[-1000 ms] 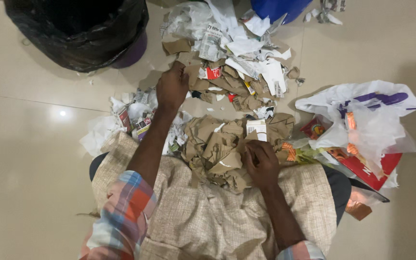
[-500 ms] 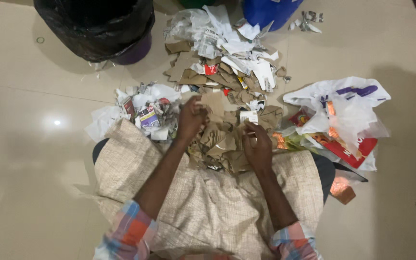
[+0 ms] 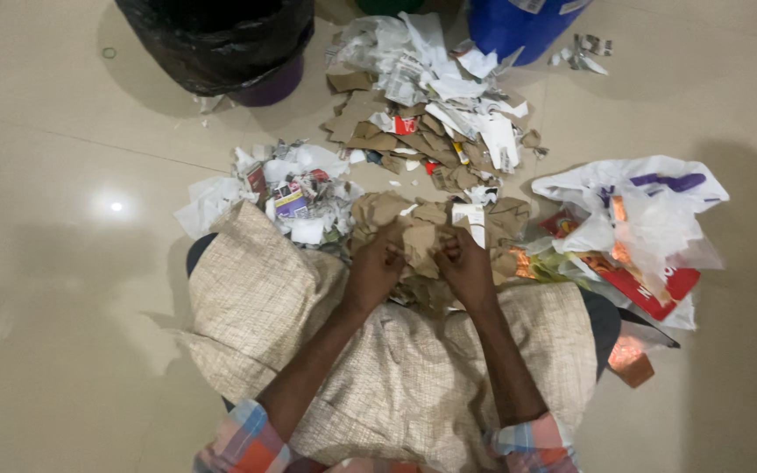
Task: The person sits on the floor and sorts through a pile of mixed waste, separating cardboard pieces from plastic and paper items. They pick up individual pieces, tear or fold them, and place them into separate piles on the floor.
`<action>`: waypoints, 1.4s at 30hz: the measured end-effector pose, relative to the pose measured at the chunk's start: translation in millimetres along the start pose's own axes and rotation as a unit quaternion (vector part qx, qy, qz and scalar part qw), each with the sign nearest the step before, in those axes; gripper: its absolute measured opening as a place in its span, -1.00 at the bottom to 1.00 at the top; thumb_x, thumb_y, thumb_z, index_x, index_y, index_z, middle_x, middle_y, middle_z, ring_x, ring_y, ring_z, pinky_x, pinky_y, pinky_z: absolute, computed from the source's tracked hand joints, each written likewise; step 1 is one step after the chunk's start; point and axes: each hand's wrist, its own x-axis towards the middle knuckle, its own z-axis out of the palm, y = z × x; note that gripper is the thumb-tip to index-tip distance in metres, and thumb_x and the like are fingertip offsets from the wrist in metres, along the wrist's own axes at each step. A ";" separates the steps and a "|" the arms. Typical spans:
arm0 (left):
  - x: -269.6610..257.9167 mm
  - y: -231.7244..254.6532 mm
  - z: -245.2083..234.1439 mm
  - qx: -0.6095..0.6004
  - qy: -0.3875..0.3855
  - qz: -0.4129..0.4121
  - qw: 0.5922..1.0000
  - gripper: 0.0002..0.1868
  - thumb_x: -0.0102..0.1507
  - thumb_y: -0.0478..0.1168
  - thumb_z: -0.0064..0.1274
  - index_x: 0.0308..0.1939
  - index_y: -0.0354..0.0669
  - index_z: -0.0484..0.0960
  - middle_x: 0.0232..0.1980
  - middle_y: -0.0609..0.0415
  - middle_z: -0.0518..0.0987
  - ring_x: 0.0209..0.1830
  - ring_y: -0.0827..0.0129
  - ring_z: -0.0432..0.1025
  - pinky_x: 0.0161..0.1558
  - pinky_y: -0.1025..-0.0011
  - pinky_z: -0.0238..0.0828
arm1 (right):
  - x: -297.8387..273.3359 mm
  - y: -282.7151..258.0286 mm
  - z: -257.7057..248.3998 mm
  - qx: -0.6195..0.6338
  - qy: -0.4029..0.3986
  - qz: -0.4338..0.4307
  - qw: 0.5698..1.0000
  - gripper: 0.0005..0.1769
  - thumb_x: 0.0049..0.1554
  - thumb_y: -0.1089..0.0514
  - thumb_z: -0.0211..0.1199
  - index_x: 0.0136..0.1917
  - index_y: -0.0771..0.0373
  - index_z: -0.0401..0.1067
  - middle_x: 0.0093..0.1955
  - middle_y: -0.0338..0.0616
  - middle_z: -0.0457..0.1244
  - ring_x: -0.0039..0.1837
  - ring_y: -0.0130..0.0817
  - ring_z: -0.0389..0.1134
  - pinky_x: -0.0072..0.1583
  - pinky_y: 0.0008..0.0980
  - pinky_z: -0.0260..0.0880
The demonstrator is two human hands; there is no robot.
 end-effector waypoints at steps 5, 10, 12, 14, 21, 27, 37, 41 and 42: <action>-5.0 1.0 3.1 0.140 -0.008 0.087 0.986 -0.64 0.20 -0.35 0.11 0.10 -0.19 0.68 0.00 -0.18 0.66 -0.12 0.06 0.60 -0.04 0.17 0.58 | -8.9 -17.4 5.7 -0.160 0.012 -0.063 0.985 -0.56 0.01 0.24 0.41 0.18 0.28 0.50 0.06 0.03 0.36 0.05 -0.12 0.42 0.08 -0.21 0.46; -4.1 2.9 8.3 0.229 -0.066 0.052 0.970 -0.72 0.32 -0.25 0.06 0.10 -0.12 0.69 -0.03 -0.16 0.65 -0.13 0.01 0.59 -0.03 0.10 0.55 | -25.3 -33.4 14.4 -0.294 0.055 -0.175 0.938 -0.82 0.03 0.28 0.37 -0.04 0.20 0.60 0.13 -0.02 0.36 0.20 -0.05 0.32 0.20 -0.14 0.37; -0.4 2.9 5.7 0.243 -0.082 0.046 0.966 -0.74 0.33 -0.23 0.05 0.06 -0.12 0.71 -0.04 -0.16 0.65 -0.15 0.02 0.60 -0.04 0.11 0.55 | -25.6 -35.6 19.8 -0.283 0.042 -0.210 0.935 -0.80 0.03 0.26 0.36 -0.02 0.24 0.59 0.10 -0.05 0.36 0.19 -0.07 0.32 0.20 -0.16 0.37; 4.9 1.2 0.3 0.243 -0.081 0.069 0.964 -0.77 0.31 -0.22 0.06 -0.02 -0.14 0.74 -0.03 -0.16 0.65 -0.17 0.01 0.59 -0.06 0.11 0.56 | -29.1 -32.8 23.3 -0.276 0.045 -0.231 0.932 -0.78 0.04 0.26 0.35 -0.01 0.27 0.59 0.10 -0.07 0.37 0.19 -0.10 0.33 0.20 -0.17 0.36; 62.1 2.4 -36.7 0.247 -0.033 0.078 0.965 -0.77 0.39 -0.22 -0.01 0.01 -0.24 0.70 -0.05 -0.14 0.65 -0.25 0.12 0.59 -0.12 0.18 0.60 | -33.9 -16.4 31.3 -0.269 0.115 -0.256 0.921 -0.83 0.13 0.21 0.32 0.01 0.25 0.59 0.10 -0.12 0.39 0.20 -0.19 0.35 0.21 -0.21 0.33; 126.3 0.2 -63.8 0.291 0.043 0.105 0.950 -0.77 0.29 -0.24 0.10 -0.01 -0.24 0.68 -0.01 -0.15 0.63 -0.12 -0.03 0.55 -0.04 0.09 0.54 | -32.4 -17.3 27.6 -0.271 0.158 -0.281 0.907 -0.82 0.09 0.21 0.34 -0.01 0.25 0.59 0.06 -0.13 0.40 0.20 -0.18 0.35 0.20 -0.20 0.32; 223.9 -59.4 -76.9 0.429 0.109 0.103 0.891 -0.66 0.27 -0.20 0.15 0.10 -0.23 0.56 0.12 -0.16 0.53 0.15 -0.04 0.44 0.15 0.07 0.44 | -28.5 -27.4 23.0 -0.230 0.187 -0.276 0.914 -0.79 -0.03 0.29 0.40 -0.06 0.25 0.57 0.00 -0.15 0.40 0.14 -0.18 0.37 0.17 -0.22 0.31; 244.5 -74.9 -71.3 0.439 0.145 0.072 0.884 -0.49 0.24 -0.17 0.18 0.22 -0.32 0.49 0.10 -0.19 0.53 0.12 -0.06 0.44 0.07 0.04 0.44 | -27.7 -24.5 22.8 -0.225 0.199 -0.262 0.917 -0.78 -0.02 0.31 0.41 -0.05 0.24 0.56 0.02 -0.14 0.40 0.16 -0.18 0.37 0.21 -0.23 0.34; 247.6 -77.2 -71.0 0.437 0.150 0.068 0.885 -0.47 0.24 -0.16 0.19 0.24 -0.32 0.47 0.10 -0.20 0.53 0.11 -0.07 0.44 0.07 0.05 0.44 | -28.0 -23.8 22.9 -0.222 0.196 -0.257 0.920 -0.77 -0.02 0.32 0.41 -0.05 0.24 0.56 0.02 -0.15 0.40 0.16 -0.19 0.38 0.22 -0.23 0.34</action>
